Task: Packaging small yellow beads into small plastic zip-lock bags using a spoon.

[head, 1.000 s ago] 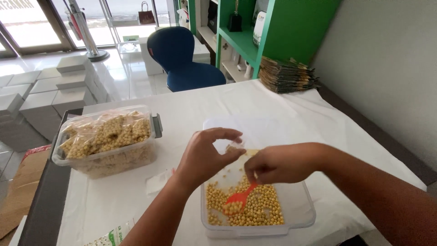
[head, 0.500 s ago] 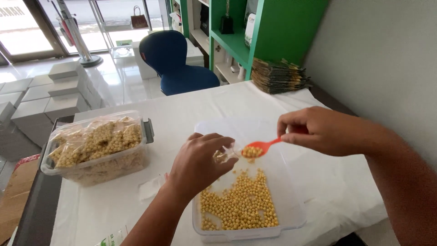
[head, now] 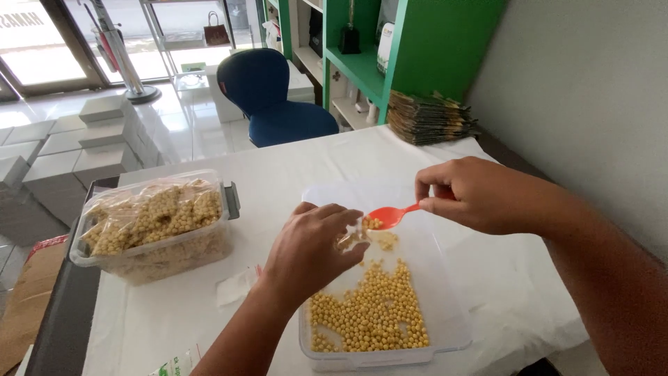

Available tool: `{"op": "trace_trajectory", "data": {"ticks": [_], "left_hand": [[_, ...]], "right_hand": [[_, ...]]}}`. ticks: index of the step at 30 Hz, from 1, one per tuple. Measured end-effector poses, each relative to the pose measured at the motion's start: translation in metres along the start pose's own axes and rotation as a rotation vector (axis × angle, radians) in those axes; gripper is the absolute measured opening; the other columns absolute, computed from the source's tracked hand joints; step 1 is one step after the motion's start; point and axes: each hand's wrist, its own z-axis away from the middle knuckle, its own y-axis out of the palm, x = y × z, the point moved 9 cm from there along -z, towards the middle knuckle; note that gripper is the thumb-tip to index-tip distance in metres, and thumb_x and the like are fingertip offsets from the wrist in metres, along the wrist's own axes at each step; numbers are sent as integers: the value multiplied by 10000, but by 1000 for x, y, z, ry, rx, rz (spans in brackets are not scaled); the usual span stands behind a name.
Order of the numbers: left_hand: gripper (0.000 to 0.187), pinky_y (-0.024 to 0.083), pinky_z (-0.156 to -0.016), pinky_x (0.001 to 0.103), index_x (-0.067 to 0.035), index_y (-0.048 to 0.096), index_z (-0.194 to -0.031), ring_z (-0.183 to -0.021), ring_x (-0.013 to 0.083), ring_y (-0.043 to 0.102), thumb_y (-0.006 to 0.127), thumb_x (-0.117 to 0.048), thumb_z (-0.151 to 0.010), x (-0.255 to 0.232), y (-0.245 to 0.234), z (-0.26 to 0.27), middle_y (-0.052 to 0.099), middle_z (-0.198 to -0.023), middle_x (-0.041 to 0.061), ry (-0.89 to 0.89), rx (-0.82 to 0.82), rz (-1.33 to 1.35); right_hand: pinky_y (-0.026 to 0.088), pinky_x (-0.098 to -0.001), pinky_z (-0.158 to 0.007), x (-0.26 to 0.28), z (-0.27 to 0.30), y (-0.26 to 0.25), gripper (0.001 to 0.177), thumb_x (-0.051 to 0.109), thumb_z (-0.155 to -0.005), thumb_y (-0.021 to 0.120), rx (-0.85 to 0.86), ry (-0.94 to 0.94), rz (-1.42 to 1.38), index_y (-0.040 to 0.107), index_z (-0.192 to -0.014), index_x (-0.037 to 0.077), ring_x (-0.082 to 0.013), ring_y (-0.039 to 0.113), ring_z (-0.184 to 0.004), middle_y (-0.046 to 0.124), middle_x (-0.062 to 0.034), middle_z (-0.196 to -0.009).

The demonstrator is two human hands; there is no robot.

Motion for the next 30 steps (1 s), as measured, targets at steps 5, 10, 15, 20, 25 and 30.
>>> {"op": "trace_trajectory", "data": {"ticks": [5,10,15,20,25,30], "left_hand": [[400,507,-853,451,-89,751,-1192,-873,242,765,753,-334,-876,0,-2,-1,786,-1143,89,-27,13,11],[387,515,-856,444,-84,760,-1164,-872,236,776,770,-336,-869,1,-4,0,790,-1144,86,-33,-20,30],[411,506,-834,430,-70,751,-1169,-797,209,775,776,-351,-870,0,-5,0,798,-1091,89,-7,-40,27],[389,544,-821,416,-74,760,-1139,-763,191,785,831,-284,-820,1,-14,2,816,-1018,74,-45,-109,120],[404,681,-679,332,-54,759,-1097,-775,190,802,882,-251,-767,17,-24,4,820,-955,75,-170,-207,302],[232,559,-870,397,-99,767,-942,-898,281,803,866,-178,-746,30,-17,8,816,-865,75,-350,-182,493]], "right_hand": [[353,-312,-611,-4,-4,1,228,327,-982,598,14,-14,1,778,-933,196,-140,452,-608,608,-13,-662],[345,-306,-606,4,4,-4,223,325,-989,597,18,31,48,772,-932,199,-133,453,-604,620,-5,-663],[423,-311,-660,12,2,-6,208,377,-977,573,-36,-54,203,739,-937,258,-132,589,-657,718,29,-736],[372,-300,-626,-5,-11,0,218,324,-979,611,23,-81,4,750,-892,180,-130,463,-627,594,7,-678],[375,-316,-602,-28,-32,22,187,275,-959,671,32,-225,-121,766,-860,148,-129,452,-600,568,9,-651],[588,-381,-813,23,-17,103,134,251,-936,669,139,-460,137,782,-908,184,-258,768,-782,767,-31,-775]]}}
